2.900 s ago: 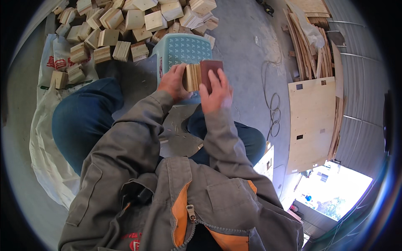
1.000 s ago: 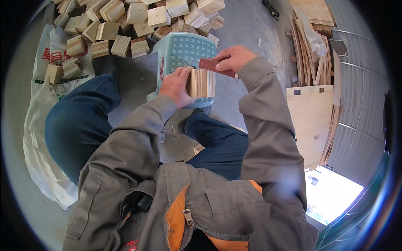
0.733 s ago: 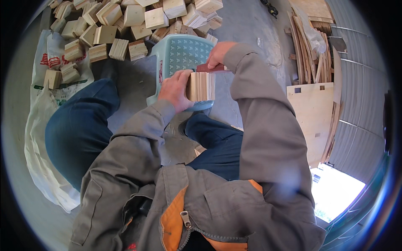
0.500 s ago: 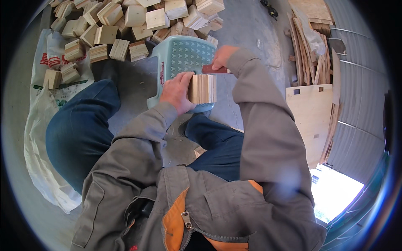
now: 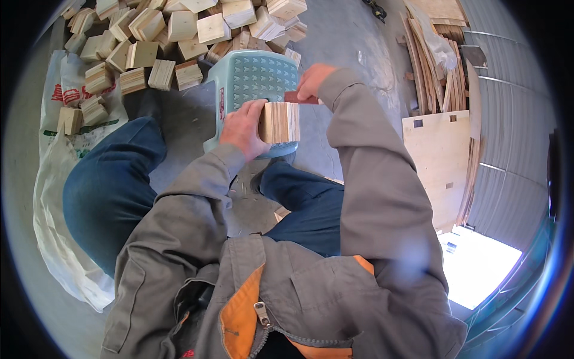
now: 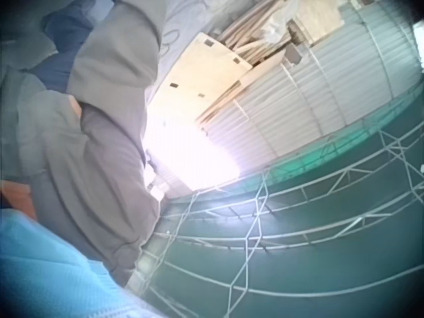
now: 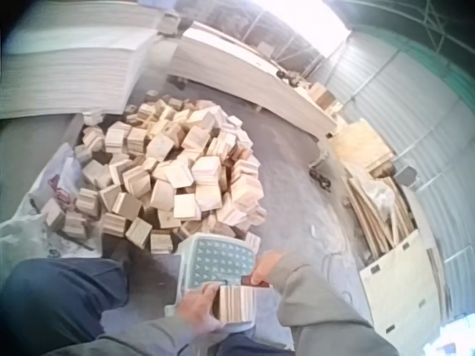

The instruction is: The person sits on the floor and sands small wooden blocks using a sanding block. They repeatedly pick up blocks, sand the edges and faces, and place them back into a pile.

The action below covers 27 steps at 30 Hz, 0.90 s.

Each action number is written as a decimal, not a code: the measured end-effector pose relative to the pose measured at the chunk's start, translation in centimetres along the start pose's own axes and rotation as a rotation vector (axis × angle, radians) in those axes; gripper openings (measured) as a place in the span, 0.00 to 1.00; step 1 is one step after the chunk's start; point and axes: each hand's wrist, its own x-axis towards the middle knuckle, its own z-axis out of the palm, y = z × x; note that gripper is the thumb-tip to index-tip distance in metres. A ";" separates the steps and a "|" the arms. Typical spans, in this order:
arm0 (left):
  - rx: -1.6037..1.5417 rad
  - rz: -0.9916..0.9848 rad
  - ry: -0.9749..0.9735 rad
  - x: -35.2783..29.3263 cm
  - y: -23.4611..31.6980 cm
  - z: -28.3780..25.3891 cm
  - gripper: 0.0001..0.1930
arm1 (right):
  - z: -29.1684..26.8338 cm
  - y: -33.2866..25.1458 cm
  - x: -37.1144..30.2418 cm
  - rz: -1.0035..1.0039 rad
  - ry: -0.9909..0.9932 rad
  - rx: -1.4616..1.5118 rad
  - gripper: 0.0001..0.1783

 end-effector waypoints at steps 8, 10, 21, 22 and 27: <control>0.014 0.013 0.001 -0.1 0.2 0.1 0.49 | 8.0 2.1 -4.0 -0.097 0.749 0.531 0.32; 0.023 0.013 -0.012 0.2 0.2 0.3 0.50 | 11.7 1.0 -4.4 -0.132 0.897 0.498 0.33; 0.102 0.005 -0.004 0.4 -0.2 0.4 0.47 | 25.1 -5.8 -17.0 -0.131 1.095 0.355 0.40; 0.113 0.008 0.002 0.4 -0.2 0.3 0.48 | 25.2 -5.9 -16.8 -0.127 1.109 0.358 0.40; 0.090 0.029 0.015 0.4 -0.3 0.6 0.48 | 22.7 -6.2 -14.2 -0.127 1.169 0.351 0.38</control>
